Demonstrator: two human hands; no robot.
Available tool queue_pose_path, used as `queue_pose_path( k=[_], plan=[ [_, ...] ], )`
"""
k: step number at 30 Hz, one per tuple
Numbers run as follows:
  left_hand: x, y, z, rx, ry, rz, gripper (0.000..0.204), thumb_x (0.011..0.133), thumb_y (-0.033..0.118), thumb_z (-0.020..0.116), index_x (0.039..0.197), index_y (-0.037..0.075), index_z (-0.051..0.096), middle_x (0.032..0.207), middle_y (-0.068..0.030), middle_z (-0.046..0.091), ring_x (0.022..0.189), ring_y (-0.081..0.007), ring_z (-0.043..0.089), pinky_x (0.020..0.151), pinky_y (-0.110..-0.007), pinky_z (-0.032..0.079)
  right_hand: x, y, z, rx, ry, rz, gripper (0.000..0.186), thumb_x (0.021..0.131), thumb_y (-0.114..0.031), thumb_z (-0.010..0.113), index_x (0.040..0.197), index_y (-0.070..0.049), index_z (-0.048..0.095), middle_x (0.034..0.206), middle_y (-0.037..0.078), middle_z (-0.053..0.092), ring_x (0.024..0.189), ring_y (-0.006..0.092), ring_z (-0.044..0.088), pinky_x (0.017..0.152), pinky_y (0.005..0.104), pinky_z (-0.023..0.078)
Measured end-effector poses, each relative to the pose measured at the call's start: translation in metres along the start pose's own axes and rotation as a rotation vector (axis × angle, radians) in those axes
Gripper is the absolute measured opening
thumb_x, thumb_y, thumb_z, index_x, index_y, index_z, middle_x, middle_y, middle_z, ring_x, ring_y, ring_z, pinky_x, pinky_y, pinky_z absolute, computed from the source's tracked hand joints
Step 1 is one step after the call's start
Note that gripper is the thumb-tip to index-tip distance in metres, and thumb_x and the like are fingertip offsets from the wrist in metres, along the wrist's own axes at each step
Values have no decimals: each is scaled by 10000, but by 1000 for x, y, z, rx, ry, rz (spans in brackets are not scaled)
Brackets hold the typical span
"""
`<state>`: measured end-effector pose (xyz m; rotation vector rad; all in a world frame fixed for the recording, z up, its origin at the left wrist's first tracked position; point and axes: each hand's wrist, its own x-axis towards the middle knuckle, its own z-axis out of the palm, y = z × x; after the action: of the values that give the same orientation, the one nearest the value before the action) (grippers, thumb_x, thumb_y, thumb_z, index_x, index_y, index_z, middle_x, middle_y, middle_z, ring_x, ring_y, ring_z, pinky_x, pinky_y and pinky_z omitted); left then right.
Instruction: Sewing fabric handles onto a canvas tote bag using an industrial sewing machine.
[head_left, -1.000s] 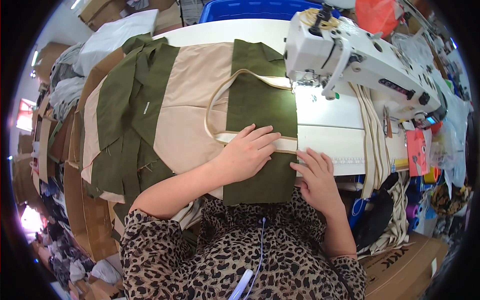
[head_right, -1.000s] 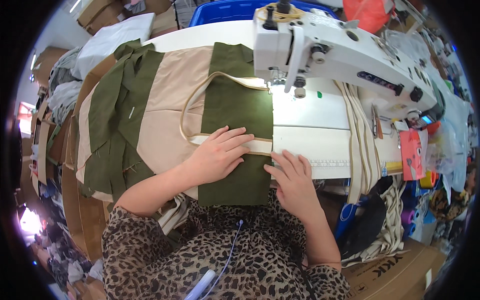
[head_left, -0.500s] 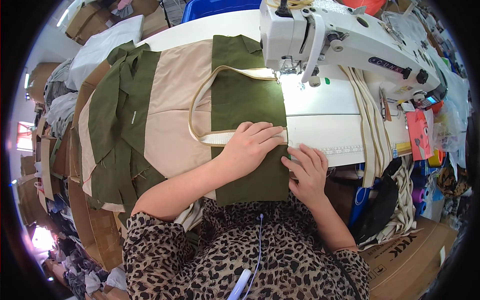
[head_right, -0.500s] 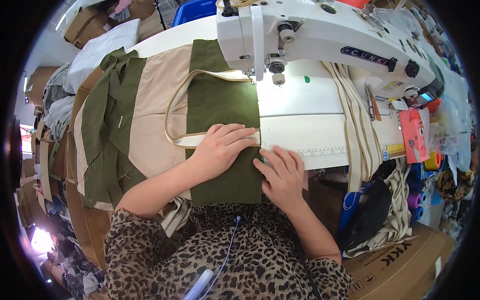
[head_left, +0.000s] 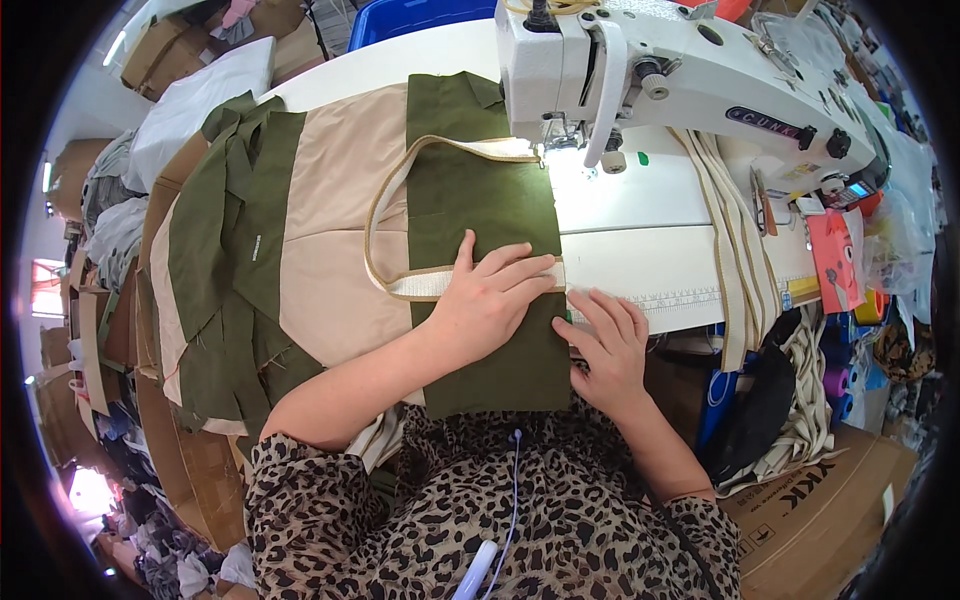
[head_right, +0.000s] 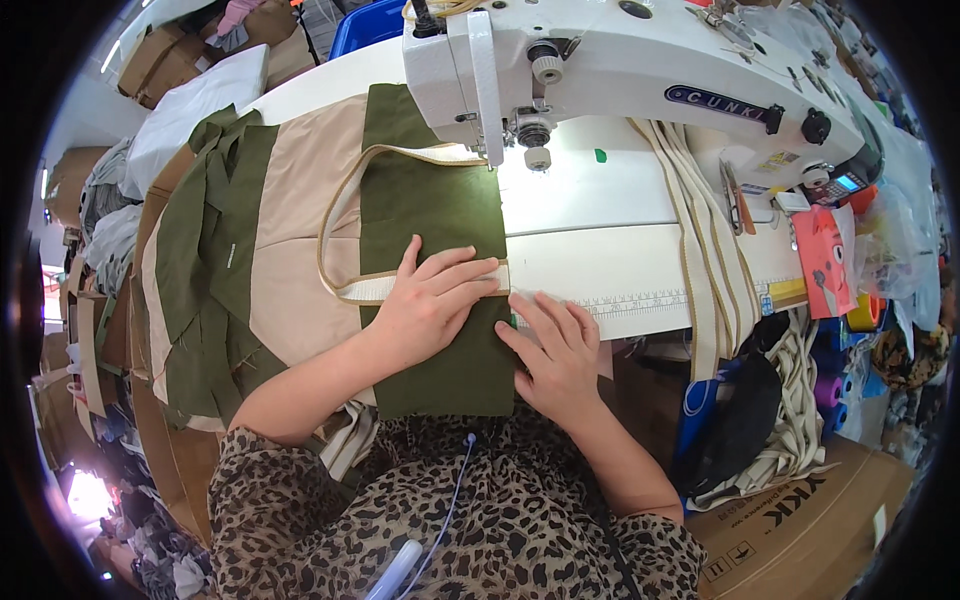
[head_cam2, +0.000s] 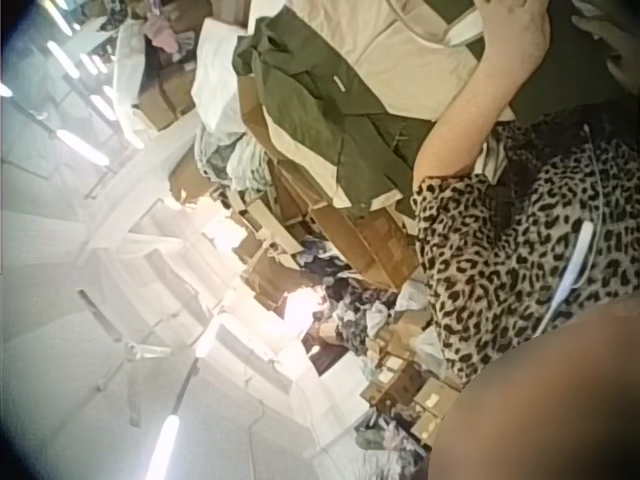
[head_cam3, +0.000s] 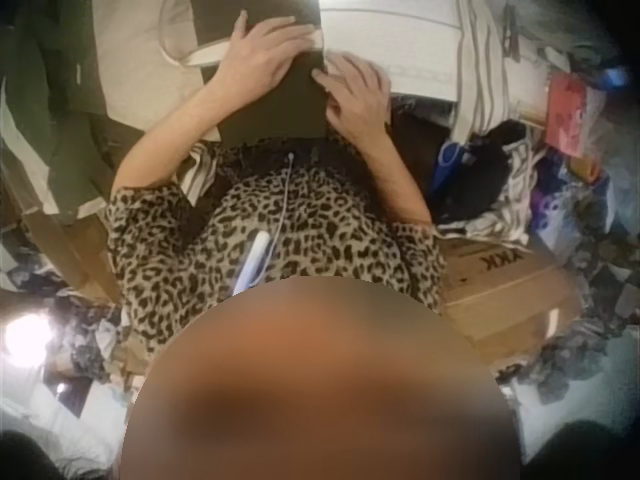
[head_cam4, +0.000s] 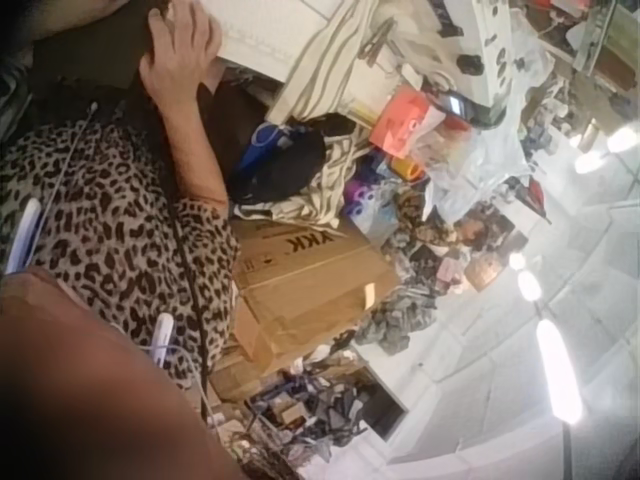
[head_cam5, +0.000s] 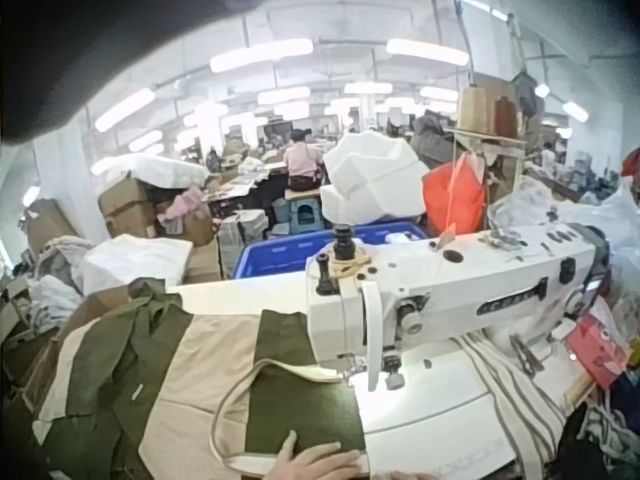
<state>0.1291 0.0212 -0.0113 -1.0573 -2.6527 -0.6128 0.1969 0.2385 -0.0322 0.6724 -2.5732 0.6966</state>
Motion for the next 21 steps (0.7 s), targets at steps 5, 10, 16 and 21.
queue_pose_path(
  k=[5,10,16,21],
  plan=[
    [0,-6,4,-24,-30,-43,293,863,93,706,1142,182,713,1326,54,646,1314,-222,539,1116,-721,286,18,-4,-16,-9,-188,28,425,689,-122,733,1110,-137,682,1366,23,592,1247,254,528,1108,567,290],
    [22,-39,6,-1,-4,-51,247,897,112,682,1132,183,710,1323,43,654,1311,-224,544,1106,-718,300,57,10,-9,-46,-236,3,397,712,-132,735,1104,-133,672,1341,18,580,1186,239,532,1119,598,279],
    [34,-52,9,5,9,-42,223,913,119,679,1125,180,709,1298,50,665,1282,-226,563,1075,-724,347,63,18,3,-21,-160,17,359,756,-82,707,1112,-112,683,1298,35,600,1215,244,534,1117,543,332],
    [34,-52,7,11,10,-33,227,905,119,691,1122,178,714,1296,51,665,1281,-235,563,1067,-723,363,60,22,2,7,-141,-33,338,748,-66,703,1084,-105,697,1277,40,610,1222,246,544,1113,505,358]
  ],
)
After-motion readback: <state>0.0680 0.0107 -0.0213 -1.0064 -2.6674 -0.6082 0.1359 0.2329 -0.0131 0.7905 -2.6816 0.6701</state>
